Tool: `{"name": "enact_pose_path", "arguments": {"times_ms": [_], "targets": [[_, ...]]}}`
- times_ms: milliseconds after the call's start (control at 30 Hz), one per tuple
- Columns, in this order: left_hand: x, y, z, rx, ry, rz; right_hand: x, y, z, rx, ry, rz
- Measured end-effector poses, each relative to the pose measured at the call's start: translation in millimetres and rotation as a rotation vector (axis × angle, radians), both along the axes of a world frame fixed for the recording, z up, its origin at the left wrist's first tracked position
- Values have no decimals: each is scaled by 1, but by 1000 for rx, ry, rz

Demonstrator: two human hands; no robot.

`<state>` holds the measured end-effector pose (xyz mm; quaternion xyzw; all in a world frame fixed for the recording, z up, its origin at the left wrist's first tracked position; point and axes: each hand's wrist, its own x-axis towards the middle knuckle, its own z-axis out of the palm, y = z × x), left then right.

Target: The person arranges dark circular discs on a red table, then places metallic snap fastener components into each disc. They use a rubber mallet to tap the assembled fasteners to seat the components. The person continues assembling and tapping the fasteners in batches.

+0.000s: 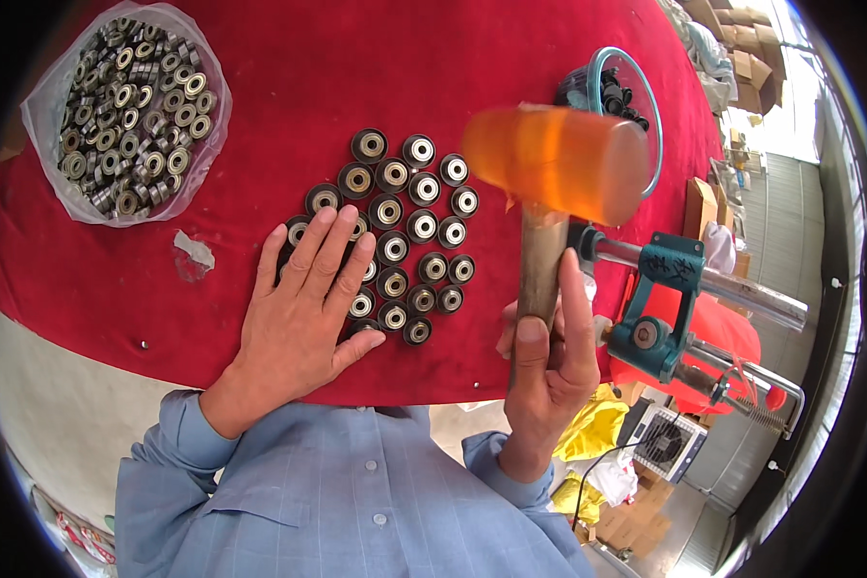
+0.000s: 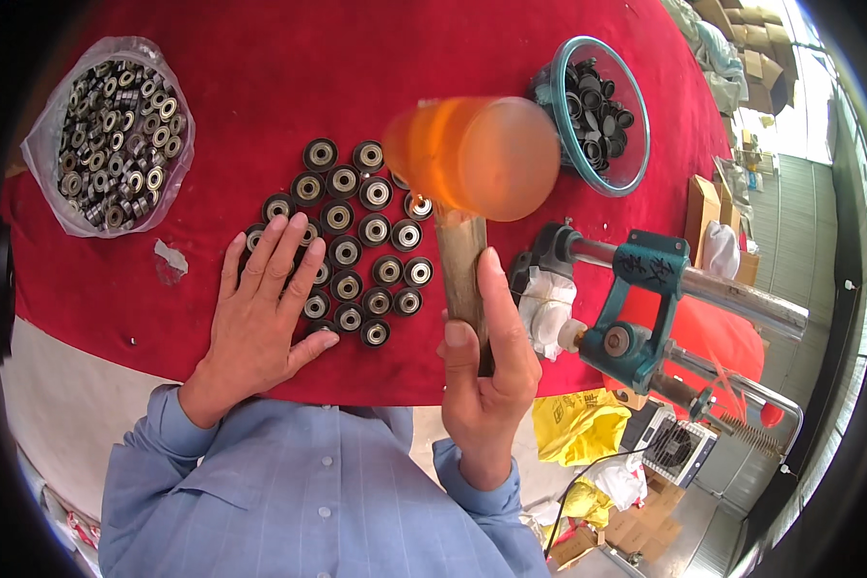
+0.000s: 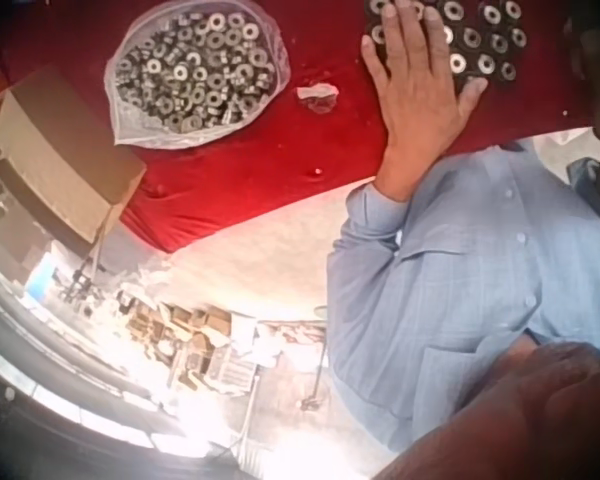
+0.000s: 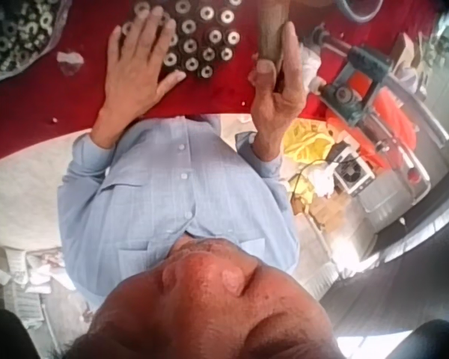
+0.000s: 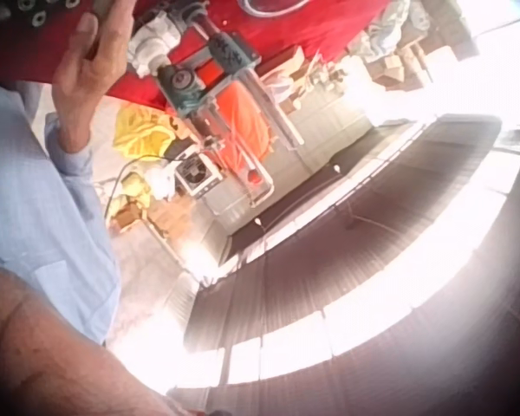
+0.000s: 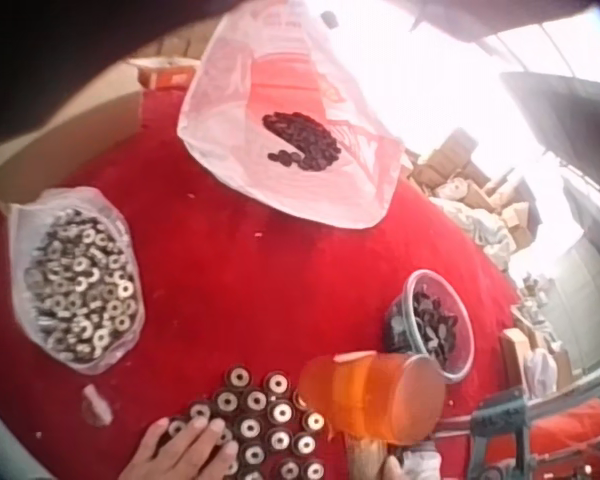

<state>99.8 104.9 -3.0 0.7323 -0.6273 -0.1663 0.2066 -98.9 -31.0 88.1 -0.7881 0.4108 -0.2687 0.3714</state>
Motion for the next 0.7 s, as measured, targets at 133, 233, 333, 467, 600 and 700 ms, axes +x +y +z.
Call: {"name": "enact_pose_path", "arguments": {"times_ms": [133,233,333,467,600,700], "targets": [[0,-2,2,-26,-11,6,22,-15,-28,-163,167,154],[1,-3,4,-42,-12,5,25,-18,-32,-38,170,107],[0,-2,3,-48,-9,12,23,-21,-17,68,167,75],[1,0,0,-37,-5,9,32,-7,5,-10,16,138],[0,-2,2,-61,-6,15,48,-8,-24,-185,104,258],[-1,0,5,-37,11,2,47,-12,-35,-52,115,209]]}}
